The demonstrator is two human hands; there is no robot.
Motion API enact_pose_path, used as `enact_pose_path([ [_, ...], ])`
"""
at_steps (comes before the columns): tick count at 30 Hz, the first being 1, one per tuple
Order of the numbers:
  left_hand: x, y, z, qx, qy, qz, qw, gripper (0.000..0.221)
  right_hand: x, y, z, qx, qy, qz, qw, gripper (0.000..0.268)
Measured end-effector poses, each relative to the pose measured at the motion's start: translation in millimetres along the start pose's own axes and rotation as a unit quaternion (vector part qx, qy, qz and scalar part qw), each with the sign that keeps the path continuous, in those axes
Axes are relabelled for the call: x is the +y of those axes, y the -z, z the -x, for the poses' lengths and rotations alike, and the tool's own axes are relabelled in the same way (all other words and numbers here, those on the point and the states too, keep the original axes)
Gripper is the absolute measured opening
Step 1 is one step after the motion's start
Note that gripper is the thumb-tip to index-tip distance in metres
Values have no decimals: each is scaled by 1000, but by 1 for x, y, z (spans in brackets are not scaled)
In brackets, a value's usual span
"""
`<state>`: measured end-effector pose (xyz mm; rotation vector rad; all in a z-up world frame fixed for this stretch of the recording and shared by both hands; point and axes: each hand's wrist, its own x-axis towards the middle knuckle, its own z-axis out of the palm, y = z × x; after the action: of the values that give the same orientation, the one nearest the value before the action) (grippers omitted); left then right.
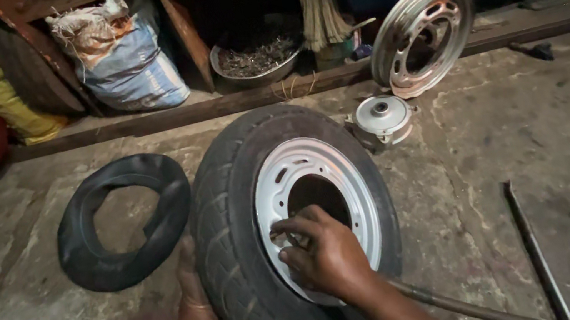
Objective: The person uses a tire lever and their hands to seat a tire onto a metal wheel rim, then inserts and secures a valve stem before performing a final check of the assembly.
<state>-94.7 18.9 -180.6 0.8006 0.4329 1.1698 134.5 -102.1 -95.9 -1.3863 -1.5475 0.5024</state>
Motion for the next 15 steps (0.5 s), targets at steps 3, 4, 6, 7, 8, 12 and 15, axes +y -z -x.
enact_pose_path([
  [3, -3, 9, -5, 0, 28, 16, 999, 92, -3, 1, -4, 16, 15, 35, 999, 25],
  [4, -4, 11, -10, -4, 48, 24, 999, 91, -2, 2, -6, 19, 28, 66, 997, 18],
  [6, -5, 8, -11, -9, 90, 40, 995, 91, 2, 1, -10, 24, 44, 114, 992, 16],
  [7, -2, 0, -13, -15, 112, 46, 993, 91, 4, 1, -13, 34, 61, 161, 984, 15],
  [8, 3, -11, -12, -18, 113, 47, 992, 91, 6, -1, -13, 36, 61, 163, 984, 15],
  [12, 13, -61, -8, 140, 230, -73, 960, 85, 19, 6, -2, 77, 69, 210, 972, 19],
  [15, 22, -77, -4, 74, 227, -76, 968, 83, 26, 16, -5, 48, 96, 253, 961, 23],
])
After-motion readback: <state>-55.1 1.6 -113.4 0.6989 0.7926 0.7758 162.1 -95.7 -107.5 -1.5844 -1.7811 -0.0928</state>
